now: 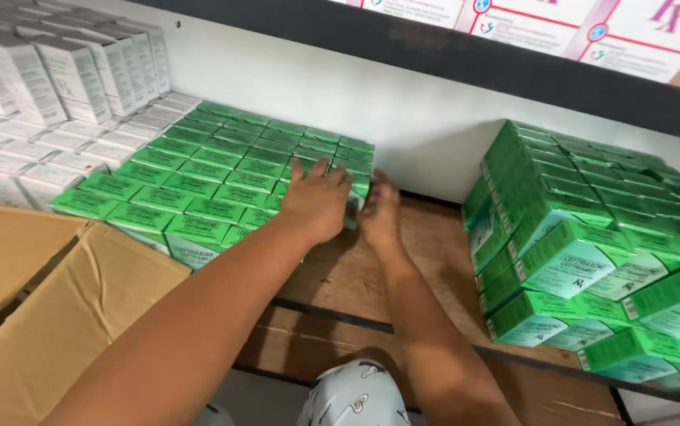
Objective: Checking and organizing boxes of Ceftriaxone in a storage area.
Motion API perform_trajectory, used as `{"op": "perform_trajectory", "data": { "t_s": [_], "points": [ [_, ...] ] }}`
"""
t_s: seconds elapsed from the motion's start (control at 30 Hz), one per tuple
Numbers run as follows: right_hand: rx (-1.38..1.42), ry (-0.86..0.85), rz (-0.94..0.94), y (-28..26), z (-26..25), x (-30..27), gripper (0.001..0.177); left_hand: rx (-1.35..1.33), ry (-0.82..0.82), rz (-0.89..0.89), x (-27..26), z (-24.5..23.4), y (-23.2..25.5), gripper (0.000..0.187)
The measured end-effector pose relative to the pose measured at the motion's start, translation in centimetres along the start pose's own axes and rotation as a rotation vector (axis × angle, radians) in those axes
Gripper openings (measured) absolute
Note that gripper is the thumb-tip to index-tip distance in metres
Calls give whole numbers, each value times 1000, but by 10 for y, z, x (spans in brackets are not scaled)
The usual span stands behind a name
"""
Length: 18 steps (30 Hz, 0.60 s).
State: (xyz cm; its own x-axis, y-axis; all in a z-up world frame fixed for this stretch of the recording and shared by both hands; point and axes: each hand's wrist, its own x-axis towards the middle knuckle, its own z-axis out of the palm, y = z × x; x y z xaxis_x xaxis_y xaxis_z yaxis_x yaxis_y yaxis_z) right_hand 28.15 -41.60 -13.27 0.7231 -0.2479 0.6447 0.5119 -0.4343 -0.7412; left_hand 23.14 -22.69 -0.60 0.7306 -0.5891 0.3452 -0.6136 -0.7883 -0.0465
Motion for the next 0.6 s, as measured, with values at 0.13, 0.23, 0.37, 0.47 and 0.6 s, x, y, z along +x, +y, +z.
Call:
{"op": "perform_trajectory", "data": {
  "t_s": [0.13,0.23,0.37,0.47,0.6],
  "points": [
    [-276,17,67,2,10,-12,87,-30,-147,-37,2,-9,2,62],
    [-528,-93,107,2,9,-13,79,40,-304,-43,7,-7,-3,55],
    [-569,-76,88,-29,-1,-16,83,44,-167,41,-8,-9,-13,45],
    [-531,103,-176,-77,-22,-26,78,0,27,126,-45,-52,-23,41],
    [-180,169,-308,-171,-3,-73,53,27,263,265,-139,-119,-51,23]
  ]
}}
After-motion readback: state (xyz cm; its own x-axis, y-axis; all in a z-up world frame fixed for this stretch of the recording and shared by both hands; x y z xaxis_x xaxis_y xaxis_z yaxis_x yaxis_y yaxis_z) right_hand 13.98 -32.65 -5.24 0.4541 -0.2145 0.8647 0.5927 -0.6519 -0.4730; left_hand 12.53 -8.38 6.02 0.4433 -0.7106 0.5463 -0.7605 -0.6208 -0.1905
